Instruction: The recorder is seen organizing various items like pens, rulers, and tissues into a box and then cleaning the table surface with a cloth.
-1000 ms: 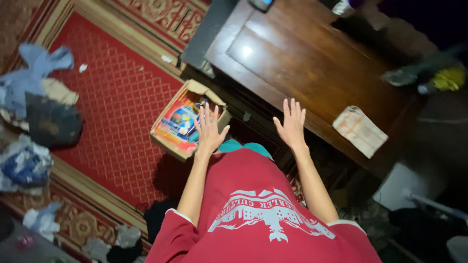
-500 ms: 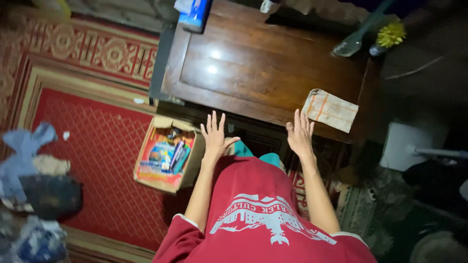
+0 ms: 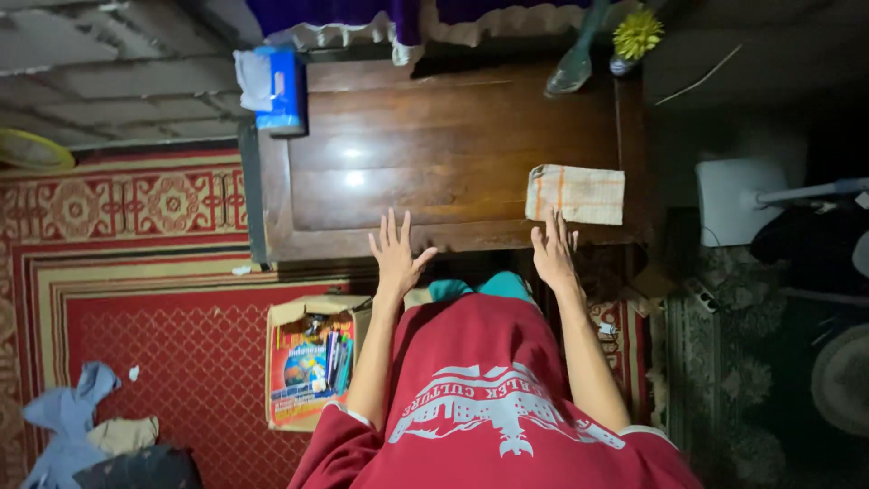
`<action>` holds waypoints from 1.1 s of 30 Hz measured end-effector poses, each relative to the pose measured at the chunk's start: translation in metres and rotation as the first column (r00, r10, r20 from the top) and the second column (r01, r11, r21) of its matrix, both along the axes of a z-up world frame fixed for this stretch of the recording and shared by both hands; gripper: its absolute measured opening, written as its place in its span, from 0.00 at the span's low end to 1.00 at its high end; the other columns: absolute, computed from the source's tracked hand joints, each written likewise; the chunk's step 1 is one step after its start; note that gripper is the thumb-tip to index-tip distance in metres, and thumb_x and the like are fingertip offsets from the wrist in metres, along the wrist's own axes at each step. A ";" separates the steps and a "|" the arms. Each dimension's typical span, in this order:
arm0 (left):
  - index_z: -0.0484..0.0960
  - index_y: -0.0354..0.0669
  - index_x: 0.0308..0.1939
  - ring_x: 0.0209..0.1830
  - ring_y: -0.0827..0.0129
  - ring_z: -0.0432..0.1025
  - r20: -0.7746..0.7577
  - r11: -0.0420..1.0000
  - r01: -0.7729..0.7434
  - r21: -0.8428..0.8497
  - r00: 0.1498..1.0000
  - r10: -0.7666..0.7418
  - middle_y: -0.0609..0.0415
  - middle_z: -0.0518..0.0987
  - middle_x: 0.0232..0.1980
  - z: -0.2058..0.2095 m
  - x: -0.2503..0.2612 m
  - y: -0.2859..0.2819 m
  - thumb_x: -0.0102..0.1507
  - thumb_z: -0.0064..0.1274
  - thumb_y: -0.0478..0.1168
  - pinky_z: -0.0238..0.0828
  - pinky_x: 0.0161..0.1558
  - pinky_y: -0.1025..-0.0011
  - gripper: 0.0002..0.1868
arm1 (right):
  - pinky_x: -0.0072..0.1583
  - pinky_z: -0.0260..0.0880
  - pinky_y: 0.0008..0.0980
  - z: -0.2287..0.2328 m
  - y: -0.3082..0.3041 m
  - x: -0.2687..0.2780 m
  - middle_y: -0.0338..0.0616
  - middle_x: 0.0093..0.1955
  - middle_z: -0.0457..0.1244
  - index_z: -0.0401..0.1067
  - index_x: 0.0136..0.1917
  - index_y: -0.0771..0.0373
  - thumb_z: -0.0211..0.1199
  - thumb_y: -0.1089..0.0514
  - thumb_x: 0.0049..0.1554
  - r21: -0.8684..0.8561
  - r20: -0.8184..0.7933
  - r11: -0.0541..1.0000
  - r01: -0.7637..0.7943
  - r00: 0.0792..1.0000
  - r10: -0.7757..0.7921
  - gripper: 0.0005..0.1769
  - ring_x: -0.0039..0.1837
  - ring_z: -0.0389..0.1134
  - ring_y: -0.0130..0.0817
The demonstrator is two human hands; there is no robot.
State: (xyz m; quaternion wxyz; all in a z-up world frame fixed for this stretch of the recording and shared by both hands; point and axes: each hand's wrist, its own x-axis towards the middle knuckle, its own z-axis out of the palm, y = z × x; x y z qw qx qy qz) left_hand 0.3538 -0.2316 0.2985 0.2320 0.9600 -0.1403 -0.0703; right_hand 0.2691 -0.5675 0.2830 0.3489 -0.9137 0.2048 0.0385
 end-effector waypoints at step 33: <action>0.52 0.55 0.79 0.80 0.52 0.50 -0.120 0.984 0.121 -0.132 0.983 -0.137 0.46 0.55 0.81 -0.102 0.255 -0.360 0.59 0.61 0.42 0.40 0.74 0.42 0.48 | 0.64 0.67 0.42 -0.102 -0.256 0.311 0.51 0.61 0.66 0.69 0.71 0.60 0.61 0.61 0.62 0.052 0.215 0.998 0.036 0.975 -0.046 0.24 0.62 0.67 0.50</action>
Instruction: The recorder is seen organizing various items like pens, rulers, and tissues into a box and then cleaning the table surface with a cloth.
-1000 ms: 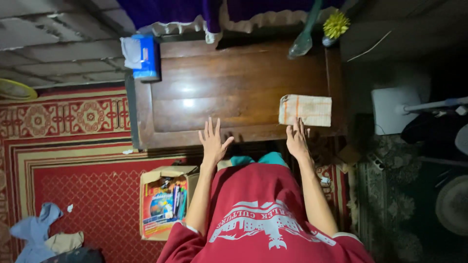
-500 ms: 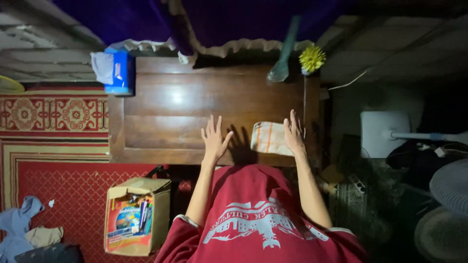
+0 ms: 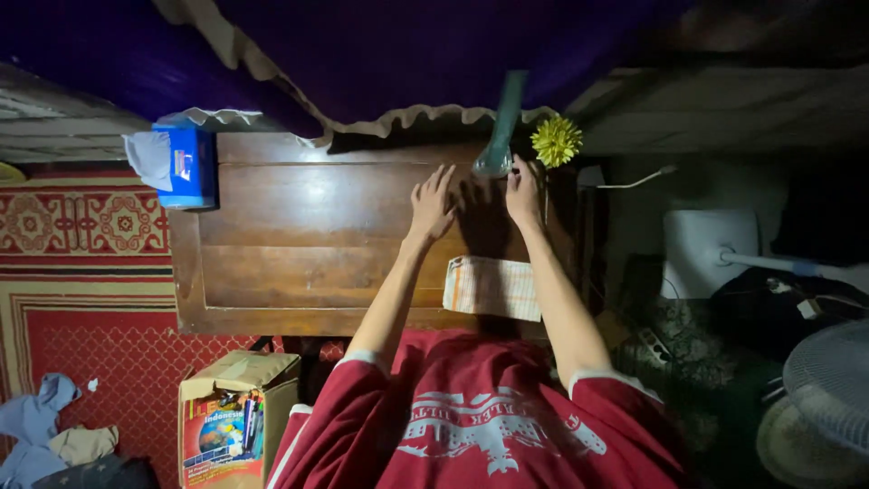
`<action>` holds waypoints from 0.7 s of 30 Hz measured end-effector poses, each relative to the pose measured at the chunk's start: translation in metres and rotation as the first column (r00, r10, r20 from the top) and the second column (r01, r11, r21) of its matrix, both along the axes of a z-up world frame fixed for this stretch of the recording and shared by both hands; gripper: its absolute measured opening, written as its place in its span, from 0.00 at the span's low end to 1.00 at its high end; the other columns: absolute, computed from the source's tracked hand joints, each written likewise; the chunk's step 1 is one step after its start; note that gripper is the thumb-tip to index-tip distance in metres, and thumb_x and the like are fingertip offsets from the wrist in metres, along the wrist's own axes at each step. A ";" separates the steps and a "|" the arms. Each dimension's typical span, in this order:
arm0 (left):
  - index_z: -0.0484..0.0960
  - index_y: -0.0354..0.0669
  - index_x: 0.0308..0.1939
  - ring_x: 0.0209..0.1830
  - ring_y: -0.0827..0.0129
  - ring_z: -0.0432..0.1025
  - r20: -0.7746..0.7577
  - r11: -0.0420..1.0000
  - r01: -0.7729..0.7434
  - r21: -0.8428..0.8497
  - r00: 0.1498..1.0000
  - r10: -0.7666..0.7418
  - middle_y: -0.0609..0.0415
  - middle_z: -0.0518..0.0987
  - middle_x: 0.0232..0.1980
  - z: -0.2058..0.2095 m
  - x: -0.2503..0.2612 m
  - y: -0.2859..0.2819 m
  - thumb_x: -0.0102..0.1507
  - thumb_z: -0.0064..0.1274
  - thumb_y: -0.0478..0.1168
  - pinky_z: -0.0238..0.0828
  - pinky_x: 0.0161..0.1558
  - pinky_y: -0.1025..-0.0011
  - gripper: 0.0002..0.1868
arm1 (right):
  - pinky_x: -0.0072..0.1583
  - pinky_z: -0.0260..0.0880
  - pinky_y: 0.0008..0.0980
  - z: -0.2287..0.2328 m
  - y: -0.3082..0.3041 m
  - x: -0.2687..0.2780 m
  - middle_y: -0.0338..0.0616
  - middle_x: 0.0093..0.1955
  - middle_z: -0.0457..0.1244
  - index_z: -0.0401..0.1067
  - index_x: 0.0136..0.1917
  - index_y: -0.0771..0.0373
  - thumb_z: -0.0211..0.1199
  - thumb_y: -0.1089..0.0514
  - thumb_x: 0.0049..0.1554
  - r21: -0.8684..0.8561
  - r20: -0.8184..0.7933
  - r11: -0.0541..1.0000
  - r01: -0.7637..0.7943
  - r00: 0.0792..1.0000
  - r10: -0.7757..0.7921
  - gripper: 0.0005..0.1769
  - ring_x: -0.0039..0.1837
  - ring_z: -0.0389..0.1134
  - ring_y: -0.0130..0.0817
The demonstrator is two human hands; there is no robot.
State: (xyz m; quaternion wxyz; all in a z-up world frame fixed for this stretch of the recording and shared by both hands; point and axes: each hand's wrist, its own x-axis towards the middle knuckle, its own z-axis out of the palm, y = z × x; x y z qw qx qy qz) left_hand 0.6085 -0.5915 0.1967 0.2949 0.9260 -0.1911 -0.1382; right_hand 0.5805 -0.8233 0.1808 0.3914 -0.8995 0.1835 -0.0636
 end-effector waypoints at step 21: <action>0.69 0.46 0.72 0.71 0.50 0.67 0.002 0.952 -0.052 -0.302 0.998 0.055 0.45 0.73 0.72 0.015 -0.011 0.014 0.68 0.56 0.42 0.61 0.69 0.55 0.28 | 0.55 0.71 0.33 0.039 -0.011 -0.036 0.47 0.47 0.71 0.75 0.53 0.70 0.67 0.62 0.64 0.306 0.362 0.949 0.080 0.912 -0.194 0.08 0.50 0.71 0.33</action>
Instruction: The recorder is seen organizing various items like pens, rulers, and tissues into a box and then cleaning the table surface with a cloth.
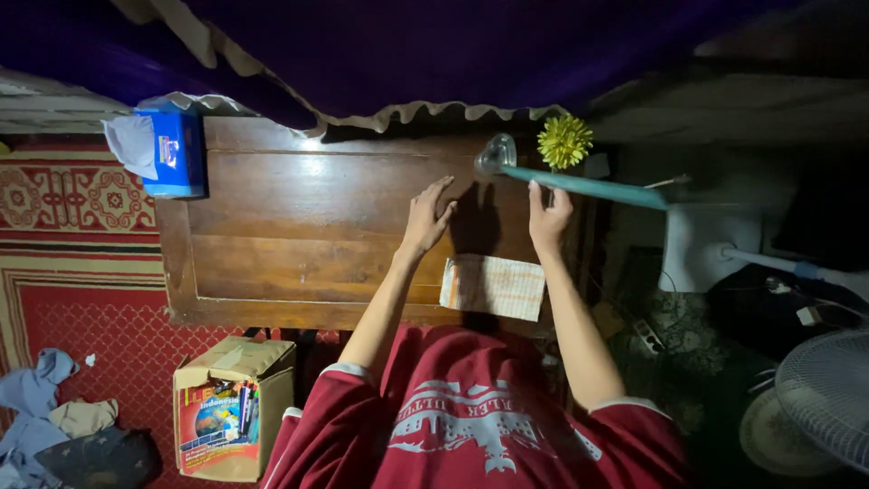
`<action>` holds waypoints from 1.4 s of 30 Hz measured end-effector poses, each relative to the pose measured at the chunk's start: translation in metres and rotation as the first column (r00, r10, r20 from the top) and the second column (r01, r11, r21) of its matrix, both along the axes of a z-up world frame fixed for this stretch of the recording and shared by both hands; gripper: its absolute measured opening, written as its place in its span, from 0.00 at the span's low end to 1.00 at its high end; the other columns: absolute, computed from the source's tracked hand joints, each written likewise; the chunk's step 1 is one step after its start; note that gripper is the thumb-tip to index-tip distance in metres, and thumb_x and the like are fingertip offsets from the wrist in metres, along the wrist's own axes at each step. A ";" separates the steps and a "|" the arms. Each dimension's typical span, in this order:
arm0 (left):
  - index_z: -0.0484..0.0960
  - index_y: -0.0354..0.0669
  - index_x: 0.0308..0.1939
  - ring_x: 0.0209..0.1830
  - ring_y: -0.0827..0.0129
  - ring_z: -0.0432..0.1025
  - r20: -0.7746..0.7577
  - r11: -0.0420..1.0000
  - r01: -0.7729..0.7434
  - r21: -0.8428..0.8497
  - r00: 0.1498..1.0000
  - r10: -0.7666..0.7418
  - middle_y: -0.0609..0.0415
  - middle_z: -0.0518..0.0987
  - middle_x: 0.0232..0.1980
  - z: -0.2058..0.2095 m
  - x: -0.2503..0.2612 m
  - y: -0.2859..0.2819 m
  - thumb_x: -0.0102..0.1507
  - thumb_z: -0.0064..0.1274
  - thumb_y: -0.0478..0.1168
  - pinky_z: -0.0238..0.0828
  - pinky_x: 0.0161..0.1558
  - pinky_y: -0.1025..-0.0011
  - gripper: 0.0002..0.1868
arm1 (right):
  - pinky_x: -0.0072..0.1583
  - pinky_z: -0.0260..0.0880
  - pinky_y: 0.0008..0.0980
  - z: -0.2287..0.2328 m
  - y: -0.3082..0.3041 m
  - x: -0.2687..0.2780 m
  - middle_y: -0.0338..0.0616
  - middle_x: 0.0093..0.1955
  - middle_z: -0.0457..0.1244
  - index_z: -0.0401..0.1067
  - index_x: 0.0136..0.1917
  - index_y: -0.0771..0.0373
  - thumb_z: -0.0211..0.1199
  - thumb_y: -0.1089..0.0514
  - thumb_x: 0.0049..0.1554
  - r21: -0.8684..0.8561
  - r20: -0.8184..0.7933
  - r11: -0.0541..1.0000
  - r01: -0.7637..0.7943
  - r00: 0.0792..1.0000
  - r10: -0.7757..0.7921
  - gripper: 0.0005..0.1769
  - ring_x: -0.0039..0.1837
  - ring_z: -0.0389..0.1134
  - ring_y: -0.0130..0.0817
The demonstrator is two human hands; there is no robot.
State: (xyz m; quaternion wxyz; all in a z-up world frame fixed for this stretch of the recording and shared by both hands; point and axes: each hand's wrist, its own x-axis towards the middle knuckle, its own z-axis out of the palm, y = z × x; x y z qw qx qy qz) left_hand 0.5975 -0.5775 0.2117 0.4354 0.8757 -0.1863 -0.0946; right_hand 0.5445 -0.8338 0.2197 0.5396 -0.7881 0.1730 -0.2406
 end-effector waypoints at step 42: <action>0.83 0.31 0.43 0.42 0.70 0.81 -0.442 0.417 -0.737 -0.531 0.661 0.606 0.50 0.85 0.41 0.059 -0.310 0.266 0.64 0.58 0.29 0.79 0.49 0.73 0.05 | 0.35 0.62 0.23 0.046 0.188 -0.076 0.39 0.32 0.65 0.75 0.43 0.65 0.43 0.32 0.68 0.661 -0.068 0.704 -0.260 0.914 0.401 0.37 0.31 0.66 0.25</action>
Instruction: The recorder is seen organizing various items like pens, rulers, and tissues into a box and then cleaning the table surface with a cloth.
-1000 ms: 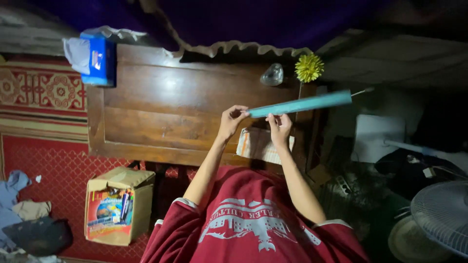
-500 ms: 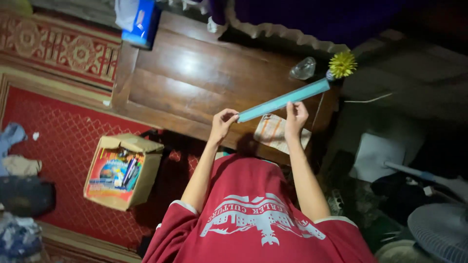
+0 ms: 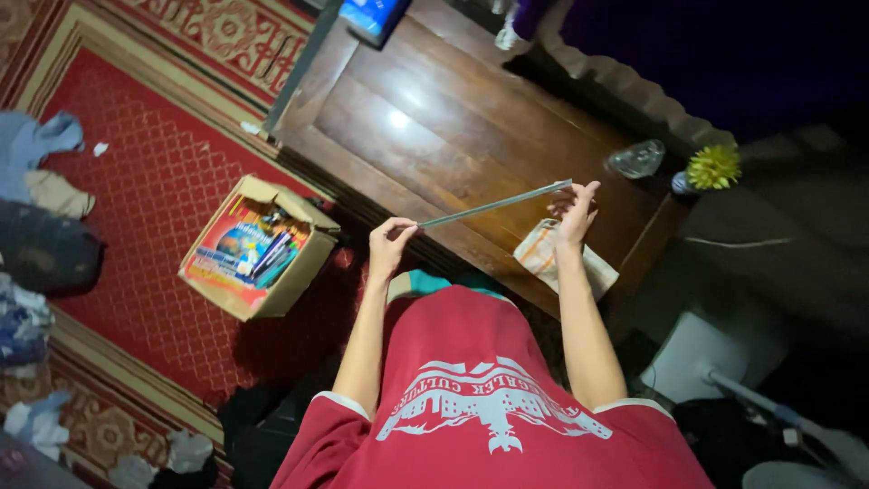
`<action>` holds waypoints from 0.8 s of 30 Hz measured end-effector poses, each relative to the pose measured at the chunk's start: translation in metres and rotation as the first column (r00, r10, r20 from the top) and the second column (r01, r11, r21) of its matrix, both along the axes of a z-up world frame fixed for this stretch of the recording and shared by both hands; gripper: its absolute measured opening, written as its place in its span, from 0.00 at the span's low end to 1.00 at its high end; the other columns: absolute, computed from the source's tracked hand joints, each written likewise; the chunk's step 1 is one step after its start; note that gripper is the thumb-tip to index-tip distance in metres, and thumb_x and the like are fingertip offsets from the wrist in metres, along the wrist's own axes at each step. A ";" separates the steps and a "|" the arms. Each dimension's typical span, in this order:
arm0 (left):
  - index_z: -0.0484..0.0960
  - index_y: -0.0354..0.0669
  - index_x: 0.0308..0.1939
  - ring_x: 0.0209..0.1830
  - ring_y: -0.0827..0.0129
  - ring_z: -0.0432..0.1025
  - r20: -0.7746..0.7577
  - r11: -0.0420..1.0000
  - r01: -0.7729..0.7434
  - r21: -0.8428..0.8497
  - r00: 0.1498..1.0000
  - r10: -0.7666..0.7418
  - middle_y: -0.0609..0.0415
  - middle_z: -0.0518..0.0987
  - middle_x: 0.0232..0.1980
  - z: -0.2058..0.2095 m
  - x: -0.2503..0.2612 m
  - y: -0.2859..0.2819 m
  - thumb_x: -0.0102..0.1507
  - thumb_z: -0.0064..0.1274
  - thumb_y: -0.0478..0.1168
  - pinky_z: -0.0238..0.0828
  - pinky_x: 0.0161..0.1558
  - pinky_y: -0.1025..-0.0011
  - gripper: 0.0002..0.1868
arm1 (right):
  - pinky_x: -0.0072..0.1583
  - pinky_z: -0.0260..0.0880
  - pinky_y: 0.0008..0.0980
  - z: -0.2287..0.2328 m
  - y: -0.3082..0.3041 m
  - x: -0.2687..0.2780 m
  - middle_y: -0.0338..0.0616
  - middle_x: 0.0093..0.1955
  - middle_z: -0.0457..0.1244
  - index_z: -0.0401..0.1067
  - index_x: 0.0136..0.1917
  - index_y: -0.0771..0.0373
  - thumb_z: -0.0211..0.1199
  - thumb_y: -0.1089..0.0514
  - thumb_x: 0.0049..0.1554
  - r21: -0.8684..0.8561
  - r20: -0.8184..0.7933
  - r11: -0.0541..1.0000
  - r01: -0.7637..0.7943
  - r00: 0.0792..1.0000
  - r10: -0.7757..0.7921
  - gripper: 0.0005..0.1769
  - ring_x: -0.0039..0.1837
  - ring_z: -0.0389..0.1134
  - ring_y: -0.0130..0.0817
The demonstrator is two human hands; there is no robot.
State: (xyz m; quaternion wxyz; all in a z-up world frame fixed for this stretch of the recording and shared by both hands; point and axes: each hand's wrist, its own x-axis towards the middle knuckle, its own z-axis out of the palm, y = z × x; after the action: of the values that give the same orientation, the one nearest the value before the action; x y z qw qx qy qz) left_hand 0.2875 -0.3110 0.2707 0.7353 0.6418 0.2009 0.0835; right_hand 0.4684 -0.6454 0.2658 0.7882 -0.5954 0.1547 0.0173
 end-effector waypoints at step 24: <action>0.79 0.29 0.55 0.48 0.67 0.80 0.090 0.743 -0.669 0.024 0.741 0.665 0.50 0.82 0.54 -0.016 -0.094 0.029 0.60 0.63 0.27 0.78 0.52 0.73 0.19 | 0.42 0.70 0.23 -0.006 0.116 0.013 0.43 0.46 0.70 0.72 0.65 0.72 0.58 0.61 0.66 -0.181 0.054 0.750 -0.636 0.755 0.654 0.16 0.40 0.71 0.26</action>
State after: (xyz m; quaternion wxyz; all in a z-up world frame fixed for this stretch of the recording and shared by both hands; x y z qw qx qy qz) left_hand 0.1935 -0.2817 0.2548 0.6461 0.5436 0.3868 0.3708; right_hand 0.4813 -0.5298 0.2600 0.6937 -0.6700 -0.1048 0.2427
